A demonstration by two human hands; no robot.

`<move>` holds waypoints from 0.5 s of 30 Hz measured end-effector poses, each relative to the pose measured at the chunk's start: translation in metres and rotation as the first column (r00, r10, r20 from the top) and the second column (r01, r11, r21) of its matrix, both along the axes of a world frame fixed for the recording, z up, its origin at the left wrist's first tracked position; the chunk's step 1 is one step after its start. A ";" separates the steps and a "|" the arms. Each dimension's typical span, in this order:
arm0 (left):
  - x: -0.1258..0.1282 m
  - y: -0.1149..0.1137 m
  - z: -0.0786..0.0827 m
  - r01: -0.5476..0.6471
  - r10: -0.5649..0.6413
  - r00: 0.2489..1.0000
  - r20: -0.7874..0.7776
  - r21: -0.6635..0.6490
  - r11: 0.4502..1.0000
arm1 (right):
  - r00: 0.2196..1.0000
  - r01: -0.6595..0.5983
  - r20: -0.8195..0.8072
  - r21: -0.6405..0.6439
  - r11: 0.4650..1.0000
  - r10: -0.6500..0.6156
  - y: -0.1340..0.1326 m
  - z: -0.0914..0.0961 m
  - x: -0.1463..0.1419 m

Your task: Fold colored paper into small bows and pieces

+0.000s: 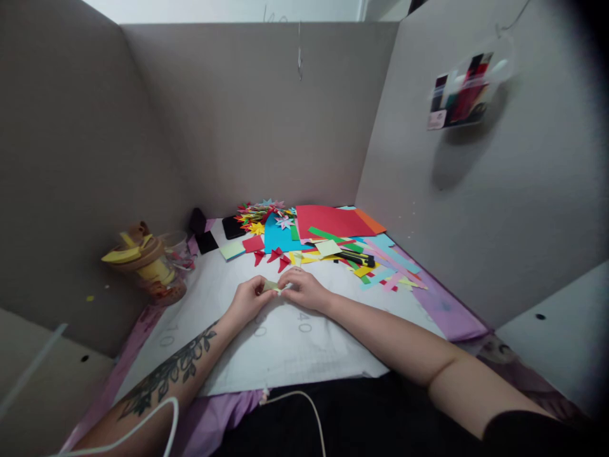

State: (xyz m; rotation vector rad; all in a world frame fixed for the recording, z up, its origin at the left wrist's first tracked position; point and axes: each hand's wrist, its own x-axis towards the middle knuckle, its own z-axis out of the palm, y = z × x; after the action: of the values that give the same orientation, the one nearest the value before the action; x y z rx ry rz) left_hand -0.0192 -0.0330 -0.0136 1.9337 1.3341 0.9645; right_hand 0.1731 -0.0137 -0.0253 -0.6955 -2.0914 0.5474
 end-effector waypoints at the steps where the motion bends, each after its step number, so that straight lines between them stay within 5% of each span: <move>1: 0.000 0.000 0.000 0.002 -0.002 1.000 0.003 -0.002 1.000 | 1.000 0.013 -0.002 -0.012 1.000 -0.013 -0.001 0.000 -0.001; 15: 0.004 -0.004 0.003 0.108 -0.106 0.994 -0.035 0.061 0.992 | 0.995 0.073 -0.049 -0.150 0.986 -0.081 -0.006 0.001 -0.007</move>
State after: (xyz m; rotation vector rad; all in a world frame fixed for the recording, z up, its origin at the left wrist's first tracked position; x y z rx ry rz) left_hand -0.0151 -0.0368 -0.0106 2.0534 1.2171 0.9365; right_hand 0.1665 -0.0196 -0.0246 -0.8336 -1.9783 0.6759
